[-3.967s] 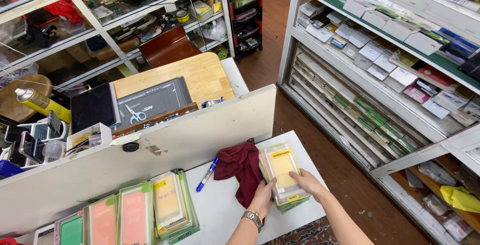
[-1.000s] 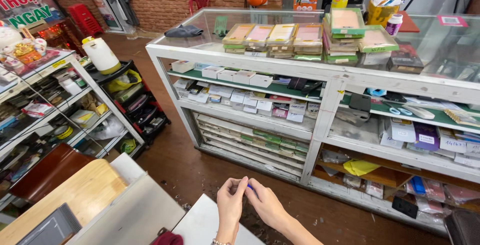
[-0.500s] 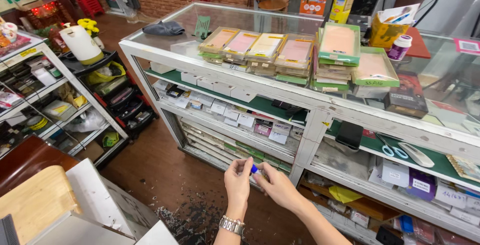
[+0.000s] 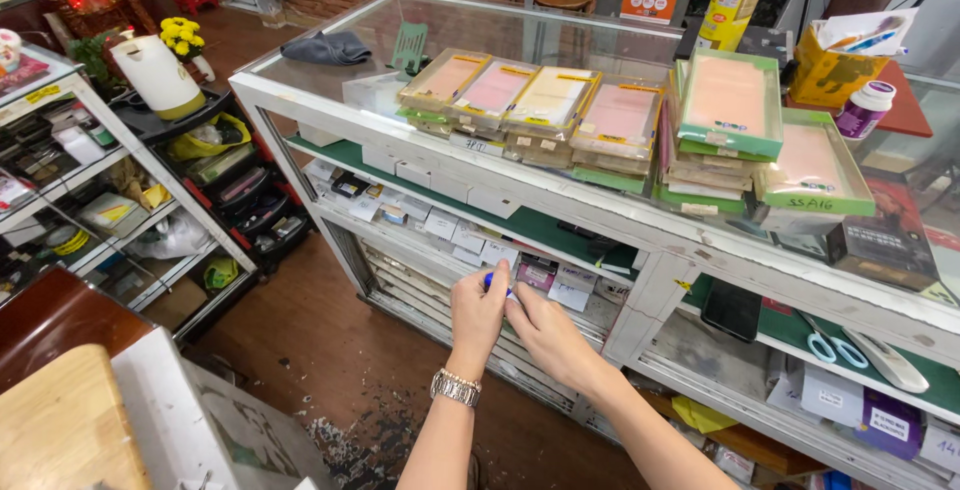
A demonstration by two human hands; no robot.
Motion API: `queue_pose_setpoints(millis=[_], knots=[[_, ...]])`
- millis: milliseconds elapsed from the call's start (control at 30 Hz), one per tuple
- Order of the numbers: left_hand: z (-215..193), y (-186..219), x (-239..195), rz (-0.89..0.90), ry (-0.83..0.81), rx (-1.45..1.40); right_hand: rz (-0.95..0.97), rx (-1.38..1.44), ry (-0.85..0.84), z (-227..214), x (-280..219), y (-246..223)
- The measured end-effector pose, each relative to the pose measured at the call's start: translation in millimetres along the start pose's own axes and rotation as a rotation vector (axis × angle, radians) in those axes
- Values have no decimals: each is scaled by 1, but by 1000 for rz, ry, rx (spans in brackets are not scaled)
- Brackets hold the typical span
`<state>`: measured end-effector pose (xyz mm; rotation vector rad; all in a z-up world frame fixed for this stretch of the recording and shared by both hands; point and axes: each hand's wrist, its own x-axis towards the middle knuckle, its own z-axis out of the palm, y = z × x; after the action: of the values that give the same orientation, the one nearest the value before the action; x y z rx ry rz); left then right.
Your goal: The person labels several boxes of phone cases with a blue marker, wipes them with a cloth, and arranges them on a glass display counter. They write codes on the boxes and place them in stacks, then move to a lower shelf to retrieve more boxes.
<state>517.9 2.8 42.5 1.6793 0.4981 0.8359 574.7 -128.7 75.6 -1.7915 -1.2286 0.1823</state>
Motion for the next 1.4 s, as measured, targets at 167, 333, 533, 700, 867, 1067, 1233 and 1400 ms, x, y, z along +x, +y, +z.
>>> queue_pose_setpoints(millis=[167,333,533,700,867,1067,1233,1400], knots=[[-12,-26,100,-189,58,-509,560,917,-263,2,42,12],[-23,-8,190,-304,-129,-643,567,892,48,-16,87,26],[35,15,222,-249,-640,-422,337,885,520,-51,102,58],[82,22,226,-365,-774,-441,443,1253,672,-82,85,71],[110,20,228,-364,-701,-488,200,1163,693,-95,79,80],[125,4,227,-366,-678,-549,171,384,865,-87,92,87],[123,-2,232,-377,-736,-620,127,-34,942,-73,121,80],[121,0,237,-360,-774,-582,-3,-253,986,-68,141,85]])
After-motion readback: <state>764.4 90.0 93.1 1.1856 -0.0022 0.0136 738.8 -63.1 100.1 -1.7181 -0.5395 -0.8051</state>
